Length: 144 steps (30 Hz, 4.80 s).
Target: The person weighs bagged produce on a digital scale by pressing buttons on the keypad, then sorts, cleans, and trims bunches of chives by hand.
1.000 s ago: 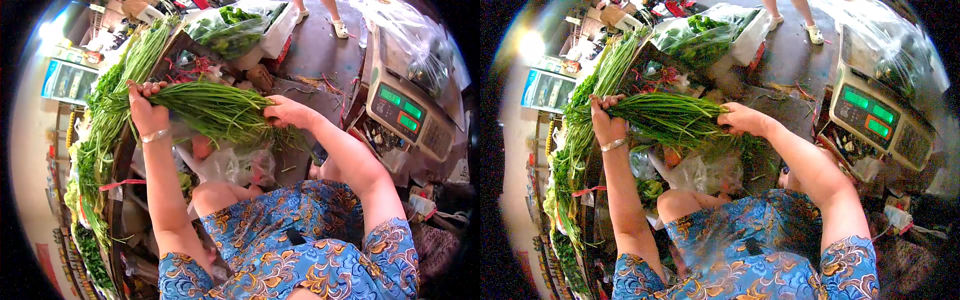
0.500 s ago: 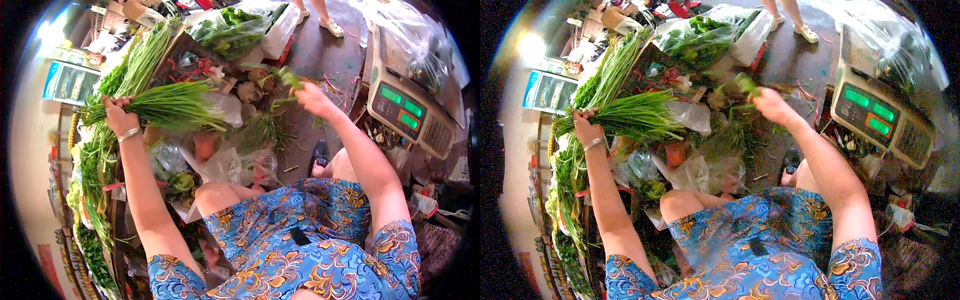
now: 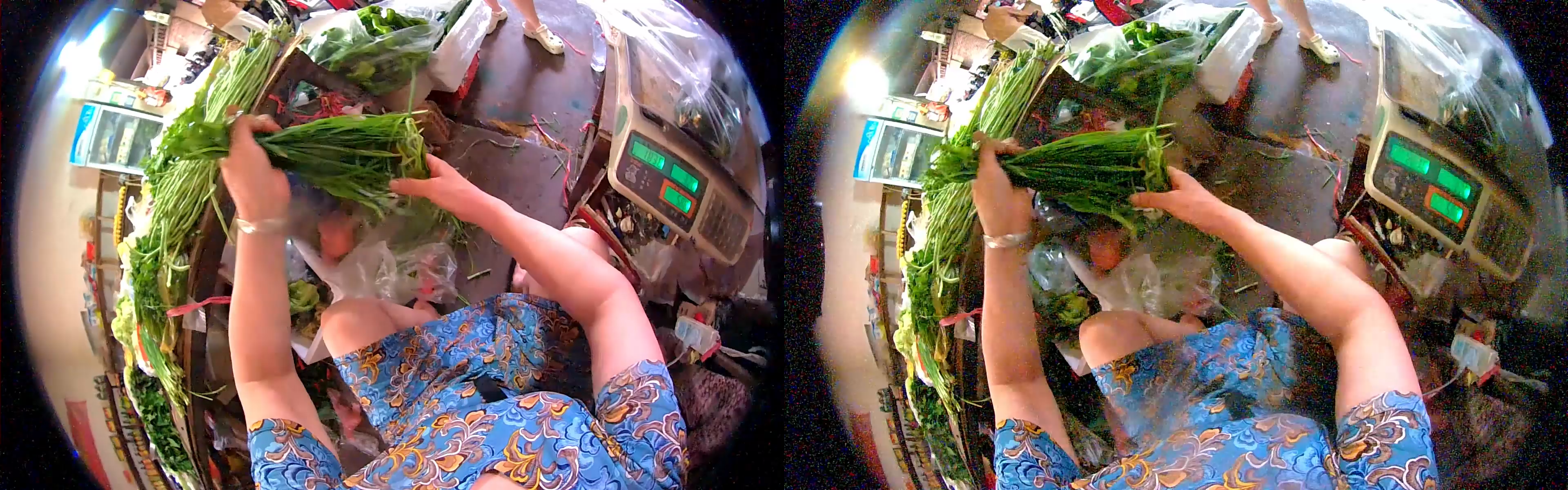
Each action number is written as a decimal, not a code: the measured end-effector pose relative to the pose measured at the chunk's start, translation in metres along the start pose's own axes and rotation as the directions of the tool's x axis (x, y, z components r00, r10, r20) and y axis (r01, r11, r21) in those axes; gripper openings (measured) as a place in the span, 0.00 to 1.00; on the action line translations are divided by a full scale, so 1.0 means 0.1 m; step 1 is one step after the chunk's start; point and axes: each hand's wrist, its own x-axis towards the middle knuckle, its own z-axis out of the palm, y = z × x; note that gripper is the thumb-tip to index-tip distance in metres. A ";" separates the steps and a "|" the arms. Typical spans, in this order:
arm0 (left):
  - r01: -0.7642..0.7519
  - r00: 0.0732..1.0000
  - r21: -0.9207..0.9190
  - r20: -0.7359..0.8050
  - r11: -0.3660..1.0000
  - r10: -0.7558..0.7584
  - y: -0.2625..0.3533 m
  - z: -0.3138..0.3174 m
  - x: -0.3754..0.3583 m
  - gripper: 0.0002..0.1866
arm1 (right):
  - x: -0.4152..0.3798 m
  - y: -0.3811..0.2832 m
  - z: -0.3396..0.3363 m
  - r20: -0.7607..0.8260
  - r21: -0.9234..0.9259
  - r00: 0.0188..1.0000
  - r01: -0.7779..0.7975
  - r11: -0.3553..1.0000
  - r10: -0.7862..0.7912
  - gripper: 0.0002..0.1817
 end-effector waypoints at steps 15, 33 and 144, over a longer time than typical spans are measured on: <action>0.007 0.994 0.014 0.109 1.000 -0.008 -0.18 0.38 -0.23 0.12 | 0.13 -0.04 -0.13 0.146 -0.068 0.985 -0.081 0.994 0.090 0.20; 0.087 0.968 0.155 -0.245 0.984 -0.047 0.05 -0.06 -0.05 0.20 | 0.13 0.23 -0.37 -0.005 -0.648 0.991 0.097 0.755 -0.132 0.16; 0.319 0.926 -0.500 0.345 0.805 -0.152 -0.30 -0.55 -0.09 0.23 | 0.15 -0.18 -0.17 0.353 -0.472 0.900 -0.064 0.879 0.255 0.15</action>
